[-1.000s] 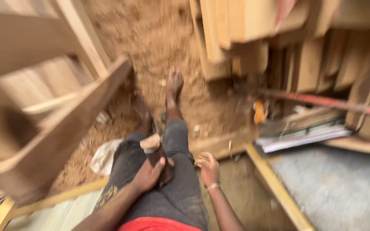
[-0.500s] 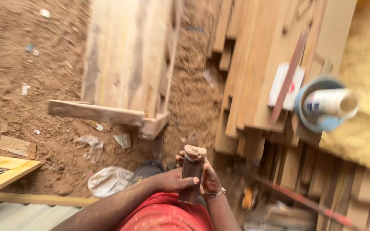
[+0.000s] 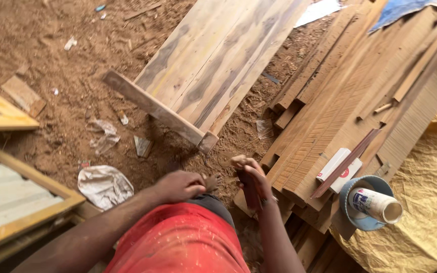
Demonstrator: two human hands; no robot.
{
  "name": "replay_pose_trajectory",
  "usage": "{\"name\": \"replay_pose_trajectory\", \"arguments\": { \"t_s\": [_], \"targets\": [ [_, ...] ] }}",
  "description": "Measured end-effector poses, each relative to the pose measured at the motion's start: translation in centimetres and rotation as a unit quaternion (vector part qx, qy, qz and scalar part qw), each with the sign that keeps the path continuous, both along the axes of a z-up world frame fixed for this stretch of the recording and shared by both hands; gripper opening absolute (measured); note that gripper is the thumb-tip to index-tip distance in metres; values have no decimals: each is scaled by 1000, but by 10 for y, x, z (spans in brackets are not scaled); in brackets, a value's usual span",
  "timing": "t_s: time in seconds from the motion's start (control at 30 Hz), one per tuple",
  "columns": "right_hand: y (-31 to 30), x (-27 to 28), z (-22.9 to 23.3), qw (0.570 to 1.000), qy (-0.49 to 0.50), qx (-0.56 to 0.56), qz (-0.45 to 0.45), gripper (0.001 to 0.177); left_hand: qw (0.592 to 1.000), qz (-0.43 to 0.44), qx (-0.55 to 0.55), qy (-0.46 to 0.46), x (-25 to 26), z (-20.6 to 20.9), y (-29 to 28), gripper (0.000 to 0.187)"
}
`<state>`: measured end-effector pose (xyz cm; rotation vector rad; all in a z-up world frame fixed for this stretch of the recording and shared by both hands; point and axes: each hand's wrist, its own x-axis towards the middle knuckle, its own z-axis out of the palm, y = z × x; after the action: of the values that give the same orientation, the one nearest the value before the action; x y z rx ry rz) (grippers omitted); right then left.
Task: The person joins wooden pieces to assemble a bench and then applies a finish using a cloth.
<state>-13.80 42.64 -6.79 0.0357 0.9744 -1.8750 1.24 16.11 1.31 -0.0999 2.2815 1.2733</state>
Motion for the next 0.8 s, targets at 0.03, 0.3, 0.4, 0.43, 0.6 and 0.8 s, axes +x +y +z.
{"name": "replay_pose_trajectory", "arguments": {
  "t_s": [0.03,0.3,0.4,0.43,0.6,0.8],
  "targets": [
    [-4,-1,-14,996,28,80,39,52,999,22,-37,-32,11,1,-6,34],
    [-72,2,-151,974,-178,95,107,42,981,100,-158,-57,112,-43,-55,35],
    [-82,0,-179,974,-184,88,95,43,974,95,-165,-122,138,-52,-62,35],
    [-83,1,-181,975,-187,82,85,43,971,97,-166,-142,145,-52,-63,35],
    [-84,11,-149,979,-175,98,42,39,971,84,-153,-166,140,-48,-61,38],
    [-85,21,-76,981,-188,41,18,36,975,39,-173,-135,85,-40,-53,40]
  ]
}}
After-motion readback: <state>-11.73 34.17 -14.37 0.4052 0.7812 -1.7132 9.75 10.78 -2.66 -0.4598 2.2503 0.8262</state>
